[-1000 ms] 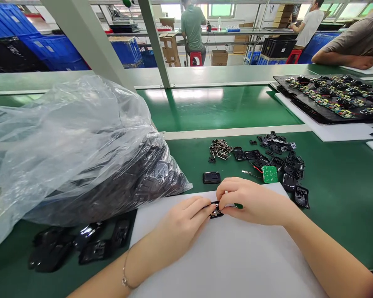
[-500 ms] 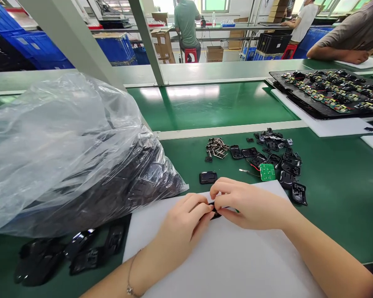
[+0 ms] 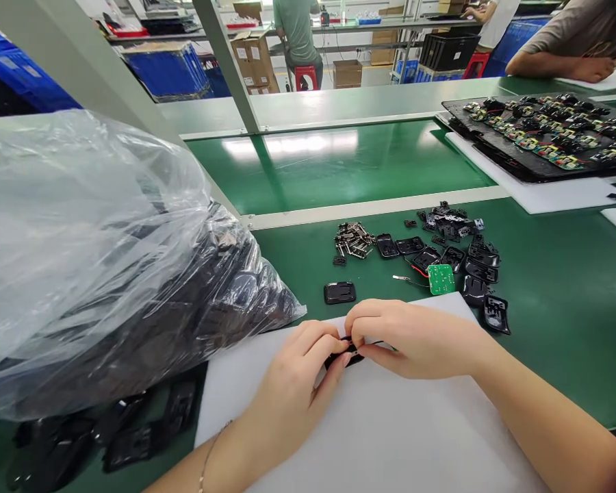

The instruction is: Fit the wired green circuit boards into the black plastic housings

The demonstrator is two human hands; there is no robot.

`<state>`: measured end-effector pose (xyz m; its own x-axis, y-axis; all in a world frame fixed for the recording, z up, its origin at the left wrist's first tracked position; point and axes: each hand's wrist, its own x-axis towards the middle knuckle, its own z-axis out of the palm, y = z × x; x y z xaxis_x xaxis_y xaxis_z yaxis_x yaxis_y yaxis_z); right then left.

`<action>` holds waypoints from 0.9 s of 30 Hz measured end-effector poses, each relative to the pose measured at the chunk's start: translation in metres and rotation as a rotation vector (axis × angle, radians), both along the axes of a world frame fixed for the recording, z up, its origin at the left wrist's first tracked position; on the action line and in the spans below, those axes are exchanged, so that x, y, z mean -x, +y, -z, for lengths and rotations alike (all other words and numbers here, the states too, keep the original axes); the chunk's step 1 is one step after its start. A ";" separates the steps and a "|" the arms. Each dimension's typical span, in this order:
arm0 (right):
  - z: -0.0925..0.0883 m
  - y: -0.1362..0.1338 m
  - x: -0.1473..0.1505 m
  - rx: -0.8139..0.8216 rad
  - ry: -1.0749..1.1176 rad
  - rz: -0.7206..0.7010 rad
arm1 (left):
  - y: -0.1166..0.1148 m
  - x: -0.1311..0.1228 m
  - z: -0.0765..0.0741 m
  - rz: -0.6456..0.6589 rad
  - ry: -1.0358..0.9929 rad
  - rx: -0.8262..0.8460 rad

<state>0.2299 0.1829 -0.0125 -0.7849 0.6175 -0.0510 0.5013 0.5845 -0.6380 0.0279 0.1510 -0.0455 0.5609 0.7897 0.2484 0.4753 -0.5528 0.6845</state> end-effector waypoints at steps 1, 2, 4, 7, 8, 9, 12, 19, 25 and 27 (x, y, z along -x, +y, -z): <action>0.000 0.000 0.000 -0.003 -0.005 -0.002 | 0.000 0.000 0.000 -0.003 0.000 -0.007; -0.001 0.000 0.000 -0.007 -0.006 -0.008 | 0.000 0.000 0.001 -0.006 0.000 -0.014; 0.000 -0.001 0.001 -0.017 0.003 -0.022 | 0.000 -0.001 0.001 -0.004 -0.001 -0.023; 0.000 -0.001 0.001 -0.027 0.018 -0.035 | 0.001 -0.002 0.000 -0.002 -0.001 -0.021; 0.001 -0.002 0.002 -0.029 0.021 -0.038 | 0.001 -0.002 0.000 -0.004 0.001 -0.019; 0.001 -0.002 0.002 -0.032 0.021 -0.041 | 0.001 -0.002 0.000 -0.008 0.001 -0.019; 0.000 -0.001 0.003 -0.034 0.001 -0.038 | 0.001 -0.003 0.000 -0.014 -0.002 -0.027; 0.000 0.001 0.002 -0.015 0.008 -0.029 | 0.000 -0.002 0.002 -0.010 -0.001 -0.018; 0.001 0.001 0.001 -0.014 0.025 -0.014 | 0.000 -0.002 0.001 -0.006 -0.005 -0.010; 0.001 0.001 0.002 -0.010 0.021 -0.014 | -0.001 -0.002 0.000 -0.010 -0.004 -0.009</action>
<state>0.2277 0.1837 -0.0132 -0.7943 0.6069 -0.0279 0.4794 0.5978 -0.6425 0.0300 0.1505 -0.0460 0.5522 0.7929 0.2577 0.4779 -0.5543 0.6815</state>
